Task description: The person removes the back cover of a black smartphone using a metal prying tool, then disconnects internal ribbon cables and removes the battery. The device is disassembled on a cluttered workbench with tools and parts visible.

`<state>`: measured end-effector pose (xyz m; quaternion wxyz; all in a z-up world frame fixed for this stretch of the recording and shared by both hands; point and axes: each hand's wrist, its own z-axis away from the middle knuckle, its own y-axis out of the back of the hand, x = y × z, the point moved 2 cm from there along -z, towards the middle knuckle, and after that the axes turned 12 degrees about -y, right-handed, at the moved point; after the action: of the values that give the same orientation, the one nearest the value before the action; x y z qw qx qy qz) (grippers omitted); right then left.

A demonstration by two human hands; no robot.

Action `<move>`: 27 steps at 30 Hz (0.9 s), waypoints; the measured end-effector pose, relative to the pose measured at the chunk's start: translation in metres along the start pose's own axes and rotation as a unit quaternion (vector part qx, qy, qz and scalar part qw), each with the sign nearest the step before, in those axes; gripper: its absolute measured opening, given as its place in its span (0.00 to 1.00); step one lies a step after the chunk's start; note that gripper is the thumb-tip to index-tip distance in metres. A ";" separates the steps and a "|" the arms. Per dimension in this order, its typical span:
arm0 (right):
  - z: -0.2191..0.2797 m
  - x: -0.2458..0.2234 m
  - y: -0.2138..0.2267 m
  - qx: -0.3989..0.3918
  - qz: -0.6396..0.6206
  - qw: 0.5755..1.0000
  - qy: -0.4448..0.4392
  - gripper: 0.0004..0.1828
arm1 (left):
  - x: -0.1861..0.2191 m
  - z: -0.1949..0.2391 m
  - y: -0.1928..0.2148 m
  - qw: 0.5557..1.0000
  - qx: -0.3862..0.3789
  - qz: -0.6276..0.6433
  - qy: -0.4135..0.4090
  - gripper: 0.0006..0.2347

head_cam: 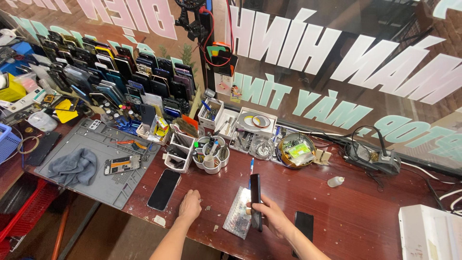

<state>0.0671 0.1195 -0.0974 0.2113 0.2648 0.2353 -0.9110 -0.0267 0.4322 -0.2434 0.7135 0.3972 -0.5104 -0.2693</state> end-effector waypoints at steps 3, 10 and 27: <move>-0.003 0.004 0.004 -0.005 -0.007 1.000 0.001 0.27 | -0.004 -0.003 -0.006 1.000 0.011 -0.022 -0.017 0.06; -0.016 0.008 0.016 0.050 -0.044 0.997 0.032 0.25 | 0.031 -0.018 -0.014 0.931 0.081 0.342 0.098 0.07; 0.051 -0.027 0.017 0.166 0.031 0.950 0.262 0.12 | 0.285 0.040 0.047 0.788 0.104 0.607 -0.017 0.03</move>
<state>0.0773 0.0851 -0.0485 0.1232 0.5323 0.1191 -0.8290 0.0295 0.2209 -0.0511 0.6754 0.0725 -0.6834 0.2675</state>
